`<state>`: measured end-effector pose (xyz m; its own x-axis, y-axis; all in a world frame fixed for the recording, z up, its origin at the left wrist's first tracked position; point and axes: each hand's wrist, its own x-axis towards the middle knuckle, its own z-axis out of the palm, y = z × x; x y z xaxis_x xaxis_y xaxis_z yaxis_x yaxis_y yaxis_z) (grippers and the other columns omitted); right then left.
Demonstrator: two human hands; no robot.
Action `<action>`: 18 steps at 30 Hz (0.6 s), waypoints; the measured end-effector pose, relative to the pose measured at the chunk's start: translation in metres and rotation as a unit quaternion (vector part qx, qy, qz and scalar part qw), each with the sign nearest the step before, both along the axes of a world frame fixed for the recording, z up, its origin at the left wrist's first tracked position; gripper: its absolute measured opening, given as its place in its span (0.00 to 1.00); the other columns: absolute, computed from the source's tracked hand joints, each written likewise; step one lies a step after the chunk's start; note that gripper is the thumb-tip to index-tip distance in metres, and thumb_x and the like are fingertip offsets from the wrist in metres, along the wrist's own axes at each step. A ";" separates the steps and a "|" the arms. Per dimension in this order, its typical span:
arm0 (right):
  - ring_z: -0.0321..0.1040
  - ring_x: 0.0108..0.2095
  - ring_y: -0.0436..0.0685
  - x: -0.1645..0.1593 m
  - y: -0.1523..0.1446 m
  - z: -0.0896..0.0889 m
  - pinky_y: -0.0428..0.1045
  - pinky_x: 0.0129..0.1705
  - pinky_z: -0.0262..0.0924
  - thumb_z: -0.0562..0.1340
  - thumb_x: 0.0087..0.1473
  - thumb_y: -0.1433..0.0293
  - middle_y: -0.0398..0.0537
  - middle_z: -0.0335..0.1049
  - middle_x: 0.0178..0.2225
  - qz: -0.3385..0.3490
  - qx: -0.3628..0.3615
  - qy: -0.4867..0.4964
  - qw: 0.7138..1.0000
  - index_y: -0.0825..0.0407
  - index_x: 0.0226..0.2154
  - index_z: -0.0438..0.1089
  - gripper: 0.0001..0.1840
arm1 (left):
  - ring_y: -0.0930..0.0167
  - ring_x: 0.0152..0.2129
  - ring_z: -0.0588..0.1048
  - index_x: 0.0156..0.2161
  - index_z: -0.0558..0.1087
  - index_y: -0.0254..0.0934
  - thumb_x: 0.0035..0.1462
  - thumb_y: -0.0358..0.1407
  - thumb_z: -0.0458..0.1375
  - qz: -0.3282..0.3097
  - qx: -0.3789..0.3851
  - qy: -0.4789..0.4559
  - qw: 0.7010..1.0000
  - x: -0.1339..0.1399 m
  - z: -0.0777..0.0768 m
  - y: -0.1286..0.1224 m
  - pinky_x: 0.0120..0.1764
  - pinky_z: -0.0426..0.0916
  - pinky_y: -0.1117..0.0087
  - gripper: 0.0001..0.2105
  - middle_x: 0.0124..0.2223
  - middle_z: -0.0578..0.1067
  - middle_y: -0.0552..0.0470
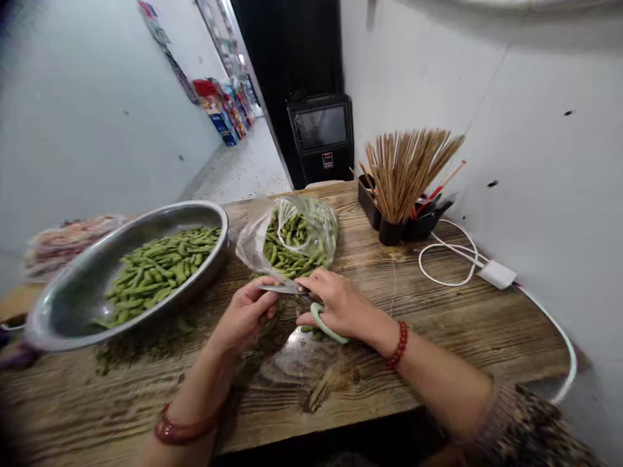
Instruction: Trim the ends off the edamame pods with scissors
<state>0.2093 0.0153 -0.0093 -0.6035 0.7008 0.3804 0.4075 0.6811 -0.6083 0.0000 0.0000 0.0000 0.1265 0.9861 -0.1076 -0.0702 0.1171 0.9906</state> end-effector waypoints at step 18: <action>0.64 0.35 0.55 -0.001 -0.001 0.003 0.49 0.38 0.62 0.67 0.49 0.64 0.50 0.65 0.38 0.008 -0.018 0.009 1.000 0.53 0.52 0.64 0.28 | 0.79 0.17 0.60 0.34 0.75 0.34 0.50 0.37 0.63 -0.017 0.054 0.059 0.997 0.002 -0.003 0.000 0.20 0.55 0.77 0.08 0.24 0.68 0.56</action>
